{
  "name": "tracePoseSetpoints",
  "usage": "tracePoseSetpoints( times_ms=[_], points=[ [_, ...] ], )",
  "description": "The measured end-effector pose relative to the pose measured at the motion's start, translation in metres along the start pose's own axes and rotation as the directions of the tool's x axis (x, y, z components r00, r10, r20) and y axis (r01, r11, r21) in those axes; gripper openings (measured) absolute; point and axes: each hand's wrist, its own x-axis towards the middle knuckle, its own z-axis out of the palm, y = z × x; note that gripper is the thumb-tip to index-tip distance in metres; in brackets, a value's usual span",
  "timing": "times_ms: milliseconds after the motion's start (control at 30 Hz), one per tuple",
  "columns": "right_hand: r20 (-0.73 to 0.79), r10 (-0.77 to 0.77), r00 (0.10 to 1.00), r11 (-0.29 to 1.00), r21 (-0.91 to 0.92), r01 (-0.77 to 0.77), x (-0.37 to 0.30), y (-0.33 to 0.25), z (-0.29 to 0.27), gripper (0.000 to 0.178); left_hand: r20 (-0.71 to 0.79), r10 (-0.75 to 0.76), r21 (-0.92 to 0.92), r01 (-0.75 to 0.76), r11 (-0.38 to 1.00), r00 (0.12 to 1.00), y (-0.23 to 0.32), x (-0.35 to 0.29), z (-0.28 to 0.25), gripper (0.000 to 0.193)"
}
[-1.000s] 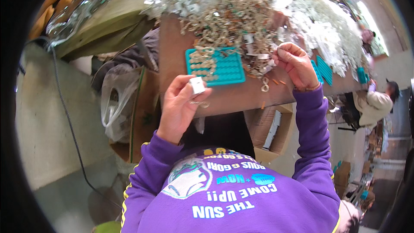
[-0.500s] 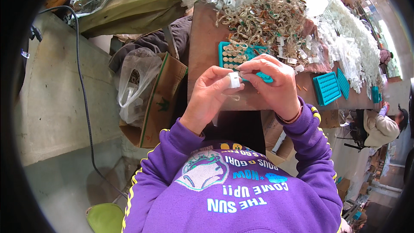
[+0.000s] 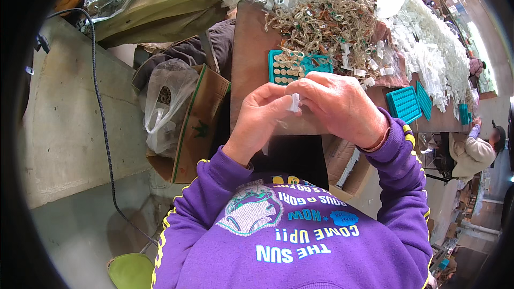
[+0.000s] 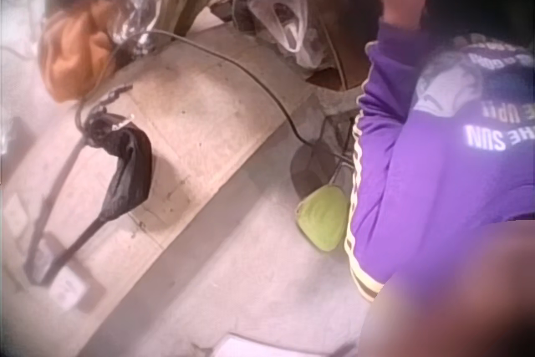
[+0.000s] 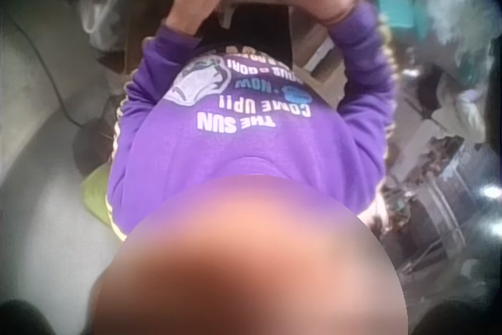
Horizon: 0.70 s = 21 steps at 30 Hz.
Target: The person repeatedly picks small white plastic components and metallic pins from a cluttered table, inserts the pins into the components, and places the assembled units into a teal tray. The person also briefly tests one component with a red light.
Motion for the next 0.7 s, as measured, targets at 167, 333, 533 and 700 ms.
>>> tracePoseSetpoints(
  times_ms=[167, 333, 533, 700],
  points=[
    [-0.054, 0.006, 0.998, 0.996, 0.094, 0.000, 0.0030, 0.0001, 0.0015, 0.025, 0.061, -0.017, -0.026, 0.019, 0.999, 0.998, 0.0015, 0.0024, -0.0026, 0.020],
    [-0.118, 0.114, 0.986, 0.961, 0.266, -0.079, 0.0027, 0.0018, -0.0035, 0.017, 0.074, -0.048, -0.080, 0.054, 0.995, 0.996, 0.0030, 0.0044, -0.0050, 0.020],
    [-0.099, 0.142, 0.985, 0.942, 0.319, -0.104, 0.0036, 0.0037, -0.0023, 0.020, 0.056, -0.067, -0.063, 0.070, 0.996, 0.996, 0.0047, 0.0039, -0.0022, 0.022],
    [-0.028, 0.138, 0.990, 0.938, 0.323, -0.122, 0.0042, 0.0072, -0.0053, 0.019, 0.079, -0.085, -0.106, 0.093, 0.990, 0.993, 0.0062, 0.0043, -0.0013, 0.022]
  ],
)
